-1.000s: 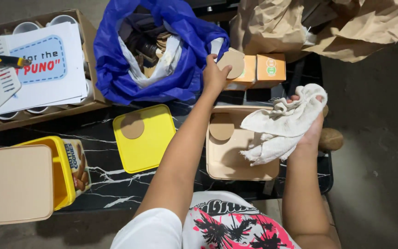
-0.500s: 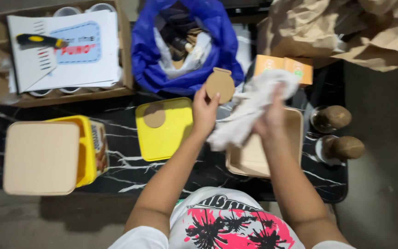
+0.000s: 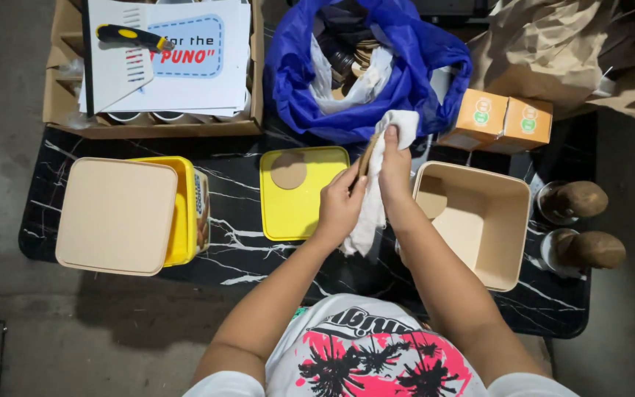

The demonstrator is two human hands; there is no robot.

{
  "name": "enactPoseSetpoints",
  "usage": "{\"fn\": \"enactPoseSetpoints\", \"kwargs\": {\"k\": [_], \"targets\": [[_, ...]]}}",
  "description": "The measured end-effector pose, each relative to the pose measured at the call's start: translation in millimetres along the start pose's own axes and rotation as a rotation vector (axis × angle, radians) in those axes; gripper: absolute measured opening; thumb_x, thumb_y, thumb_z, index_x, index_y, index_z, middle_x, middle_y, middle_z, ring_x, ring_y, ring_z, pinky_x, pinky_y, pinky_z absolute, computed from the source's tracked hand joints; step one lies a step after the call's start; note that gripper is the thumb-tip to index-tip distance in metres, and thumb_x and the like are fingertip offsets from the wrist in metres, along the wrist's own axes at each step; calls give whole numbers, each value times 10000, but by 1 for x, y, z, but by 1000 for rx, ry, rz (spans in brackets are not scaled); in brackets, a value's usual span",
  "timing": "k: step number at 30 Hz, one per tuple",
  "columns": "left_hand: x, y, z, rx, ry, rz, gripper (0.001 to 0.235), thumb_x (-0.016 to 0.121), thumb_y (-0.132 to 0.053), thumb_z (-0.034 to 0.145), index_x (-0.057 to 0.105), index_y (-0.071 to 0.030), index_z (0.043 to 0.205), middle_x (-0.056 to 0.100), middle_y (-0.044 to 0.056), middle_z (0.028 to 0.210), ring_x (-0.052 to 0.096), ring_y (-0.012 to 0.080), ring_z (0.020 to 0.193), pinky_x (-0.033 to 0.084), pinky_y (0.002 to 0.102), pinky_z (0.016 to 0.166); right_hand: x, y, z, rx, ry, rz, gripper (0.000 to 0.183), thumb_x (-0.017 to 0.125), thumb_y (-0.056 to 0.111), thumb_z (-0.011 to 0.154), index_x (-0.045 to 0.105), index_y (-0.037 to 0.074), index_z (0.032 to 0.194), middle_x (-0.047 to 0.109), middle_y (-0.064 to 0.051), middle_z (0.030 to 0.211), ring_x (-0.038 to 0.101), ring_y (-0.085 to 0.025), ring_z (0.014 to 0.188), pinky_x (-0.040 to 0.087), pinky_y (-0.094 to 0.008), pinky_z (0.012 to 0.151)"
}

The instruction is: Wiping circular cardboard coasters with a cloth and organizing them into a container.

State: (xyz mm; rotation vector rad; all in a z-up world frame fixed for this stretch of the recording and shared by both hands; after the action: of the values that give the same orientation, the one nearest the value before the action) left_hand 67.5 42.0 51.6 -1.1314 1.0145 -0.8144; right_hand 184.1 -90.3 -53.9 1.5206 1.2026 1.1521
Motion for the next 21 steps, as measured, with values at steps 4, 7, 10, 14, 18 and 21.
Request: {"fn": "enactPoseSetpoints", "kwargs": {"k": [4, 7, 10, 14, 18, 21], "targets": [[6, 69, 7, -186, 65, 50, 298, 596, -54, 908, 667, 2, 1193, 708, 209, 866, 685, 275, 729, 548, 368, 706, 24, 65, -53, -277, 65, -37, 261, 612, 253, 1032, 619, 19, 1149, 678, -32, 994, 642, -159, 899, 512, -304, 823], [13, 74, 9, -4, 109, 46, 228, 626, -64, 888, 675, -19, 1106, 724, 182, 893, 691, 240, 827, 542, 373, 724, 43, 139, -97, -822, 71, -394, 343, 692, 62, 897, 579, -47, 1202, 648, -146, 1083, 625, -271, 989, 501, -354, 895], [11, 58, -1, -128, 165, 84, 252, 616, -107, 901, 641, -38, 1142, 682, 177, 796, 663, 260, 670, 524, 386, 648, 32, 118, -78, -765, 53, -543, 287, 718, 84, 861, 655, -49, 1107, 699, -151, 966, 667, -266, 873, 537, -353, 800], [16, 40, -5, -210, 281, 70, 243, 613, -192, 963, 686, -47, 1143, 681, 196, 759, 643, 343, 673, 521, 413, 648, 5, 50, -30, -172, 83, -198, 286, 674, 274, 1000, 711, 0, 1078, 731, -65, 865, 666, -166, 756, 529, -308, 693], [25, 77, 14, -9, 248, 113, 391, 620, -153, 895, 613, -35, 1268, 707, 164, 887, 666, 236, 752, 517, 356, 687, 27, 115, -74, -525, 49, -394, 363, 674, 180, 872, 652, -55, 1146, 688, -163, 969, 647, -295, 851, 506, -374, 762], [35, 95, 18, 69, 292, 24, 396, 660, -145, 911, 603, -21, 1283, 711, 152, 1014, 675, 114, 865, 524, 324, 758, 40, 121, -98, -1063, 120, -672, 494, 759, 66, 739, 611, -60, 1193, 645, -253, 1113, 645, -428, 986, 508, -429, 887]]}}
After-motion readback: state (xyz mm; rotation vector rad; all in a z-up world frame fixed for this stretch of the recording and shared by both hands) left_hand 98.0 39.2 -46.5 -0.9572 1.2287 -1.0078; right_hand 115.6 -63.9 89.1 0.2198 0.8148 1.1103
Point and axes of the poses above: each hand's wrist, its own z-axis towards the middle knuckle, its own x-axis out of the palm, y = z × x, the point moved 9 cm from there along z, towards the middle knuckle
